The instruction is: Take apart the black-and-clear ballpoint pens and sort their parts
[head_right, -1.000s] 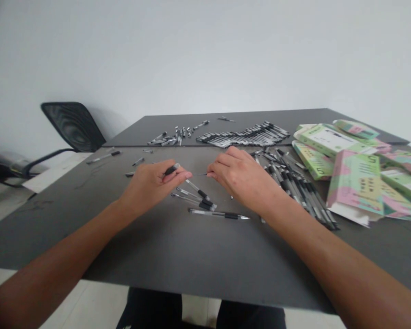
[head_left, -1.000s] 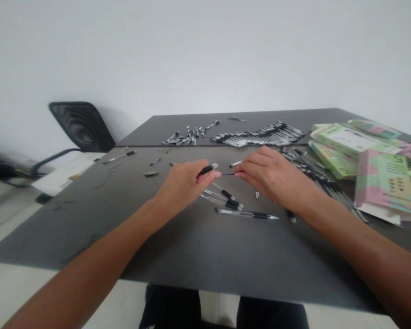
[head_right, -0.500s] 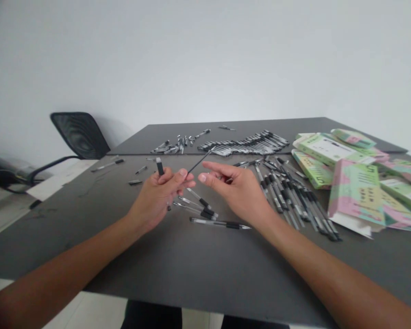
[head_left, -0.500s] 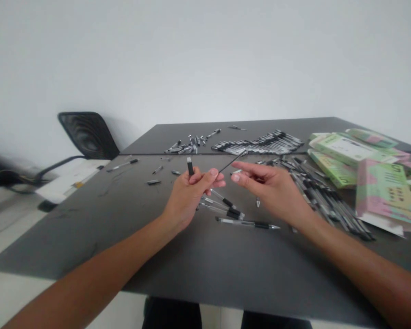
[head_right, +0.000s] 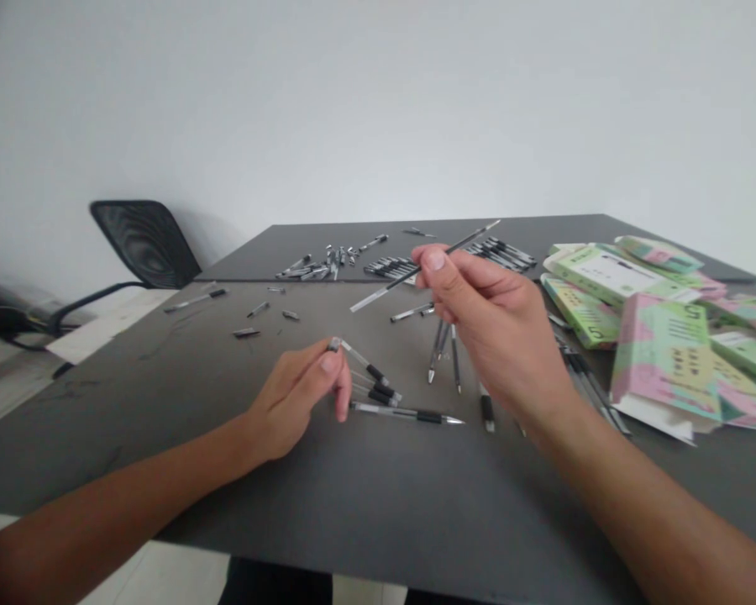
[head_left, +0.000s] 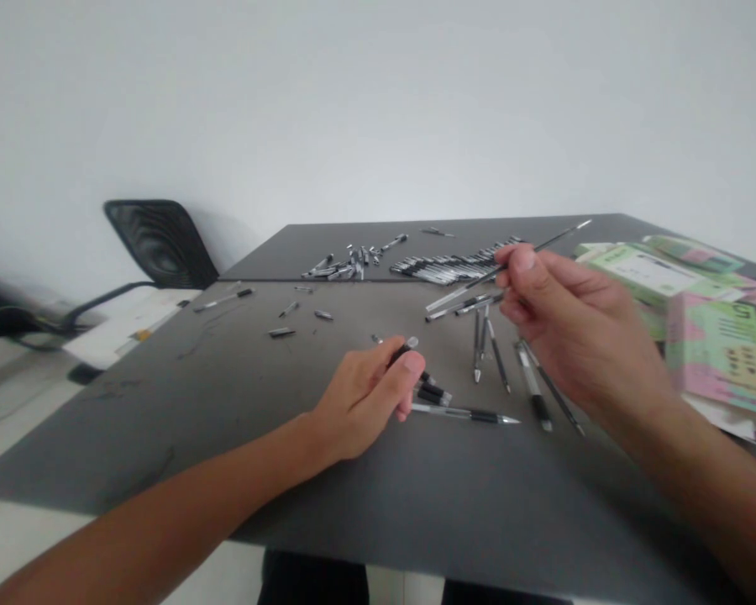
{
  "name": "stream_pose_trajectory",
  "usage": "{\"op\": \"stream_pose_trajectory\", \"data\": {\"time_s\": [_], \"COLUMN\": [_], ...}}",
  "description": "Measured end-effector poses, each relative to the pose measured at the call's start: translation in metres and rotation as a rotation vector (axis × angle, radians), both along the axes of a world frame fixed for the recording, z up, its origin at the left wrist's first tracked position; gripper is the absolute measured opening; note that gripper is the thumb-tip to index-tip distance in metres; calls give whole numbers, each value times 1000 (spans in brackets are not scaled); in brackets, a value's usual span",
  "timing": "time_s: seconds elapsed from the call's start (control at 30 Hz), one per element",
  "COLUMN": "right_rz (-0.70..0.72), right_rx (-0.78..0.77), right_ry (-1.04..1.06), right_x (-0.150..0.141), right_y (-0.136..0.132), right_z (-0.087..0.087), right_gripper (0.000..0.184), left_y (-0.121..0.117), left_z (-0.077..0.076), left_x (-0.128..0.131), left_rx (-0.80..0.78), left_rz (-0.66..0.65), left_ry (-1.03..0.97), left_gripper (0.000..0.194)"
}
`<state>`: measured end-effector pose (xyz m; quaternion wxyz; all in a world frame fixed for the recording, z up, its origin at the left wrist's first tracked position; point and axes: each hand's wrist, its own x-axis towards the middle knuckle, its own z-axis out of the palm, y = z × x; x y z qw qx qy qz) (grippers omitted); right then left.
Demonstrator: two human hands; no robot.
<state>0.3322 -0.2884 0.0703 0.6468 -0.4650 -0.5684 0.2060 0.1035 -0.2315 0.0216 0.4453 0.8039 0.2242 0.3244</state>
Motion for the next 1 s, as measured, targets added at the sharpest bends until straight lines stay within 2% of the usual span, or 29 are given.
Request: {"op": "stream_pose_trajectory", "data": {"time_s": [0.1, 0.37, 0.57, 0.87, 1.0], "right_rz": [102, 120, 63, 46, 21], "right_rx": [-3, -37, 8, -9, 1], "right_ry": [172, -47, -4, -41, -91], "right_x": [0, -6, -5, -7, -8], "right_y": [-6, -14, -14, -16, -18], "right_z": [6, 4, 7, 5, 10], "right_gripper": [17, 20, 16, 18, 18], "left_y": [1, 3, 3, 3, 3], "left_z": [-6, -12, -12, -11, -9], "left_x": [-6, -10, -11, -10, -10], "left_rx": [44, 53, 82, 109, 144], "left_rz": [-38, -88, -76, -87, -88], "left_ry": [-37, -95, -89, -93, -39], "left_gripper": [57, 47, 48, 44, 43]}}
